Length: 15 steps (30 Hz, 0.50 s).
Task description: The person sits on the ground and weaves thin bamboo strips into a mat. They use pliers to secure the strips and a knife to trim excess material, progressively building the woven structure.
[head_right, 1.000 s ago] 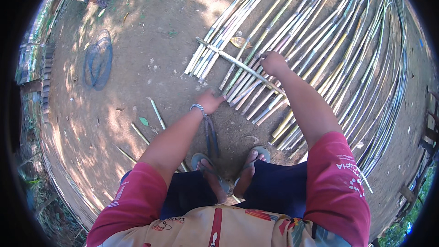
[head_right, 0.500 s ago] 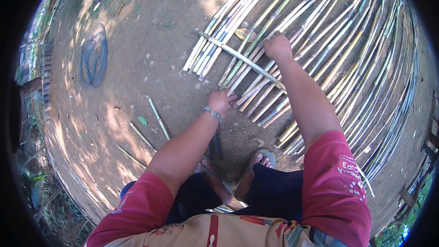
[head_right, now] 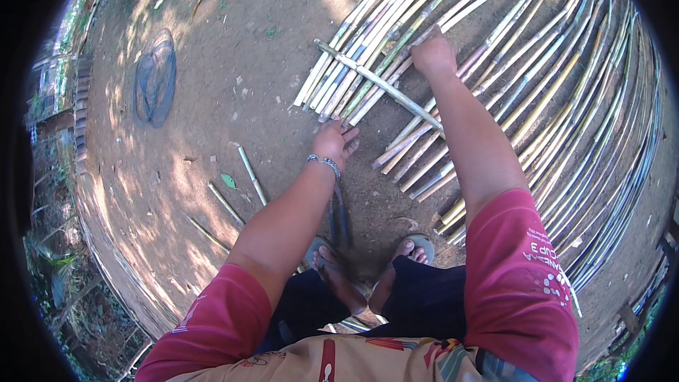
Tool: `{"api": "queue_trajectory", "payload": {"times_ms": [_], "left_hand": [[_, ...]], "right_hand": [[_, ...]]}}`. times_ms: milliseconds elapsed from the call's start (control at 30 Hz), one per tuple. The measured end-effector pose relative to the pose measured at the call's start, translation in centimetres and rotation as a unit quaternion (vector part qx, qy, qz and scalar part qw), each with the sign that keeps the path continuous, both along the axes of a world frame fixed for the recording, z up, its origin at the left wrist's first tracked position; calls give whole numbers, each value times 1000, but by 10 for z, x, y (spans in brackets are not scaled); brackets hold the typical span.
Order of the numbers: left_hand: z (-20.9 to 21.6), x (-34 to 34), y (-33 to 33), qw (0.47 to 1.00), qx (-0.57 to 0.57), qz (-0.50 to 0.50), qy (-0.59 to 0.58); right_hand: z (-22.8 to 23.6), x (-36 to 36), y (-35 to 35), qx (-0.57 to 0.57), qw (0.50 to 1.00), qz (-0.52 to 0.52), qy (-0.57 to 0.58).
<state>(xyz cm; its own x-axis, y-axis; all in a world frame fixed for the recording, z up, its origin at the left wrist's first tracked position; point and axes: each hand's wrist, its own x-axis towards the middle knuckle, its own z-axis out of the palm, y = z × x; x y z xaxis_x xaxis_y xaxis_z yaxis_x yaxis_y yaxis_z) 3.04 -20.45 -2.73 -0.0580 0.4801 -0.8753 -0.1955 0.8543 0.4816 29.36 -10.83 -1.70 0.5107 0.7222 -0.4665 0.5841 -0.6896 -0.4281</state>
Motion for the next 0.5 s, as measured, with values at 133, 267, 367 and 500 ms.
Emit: {"api": "queue_trajectory", "payload": {"times_ms": [133, 267, 367, 500], "left_hand": [[4, -1, 0, 1000, 2, 19, -13], [7, 5, -3, 998, 19, 52, -25], [10, 3, -5, 998, 7, 69, -11], [-4, 4, -12, 998, 28, -47, 22]], "right_hand": [[-10, 0, -8, 43, 999, -6, -2], [-37, 11, -19, 134, 991, -7, 26], [-17, -7, -24, 95, 992, -11, 78], [-17, -4, -24, 100, 995, 17, 25]]}}
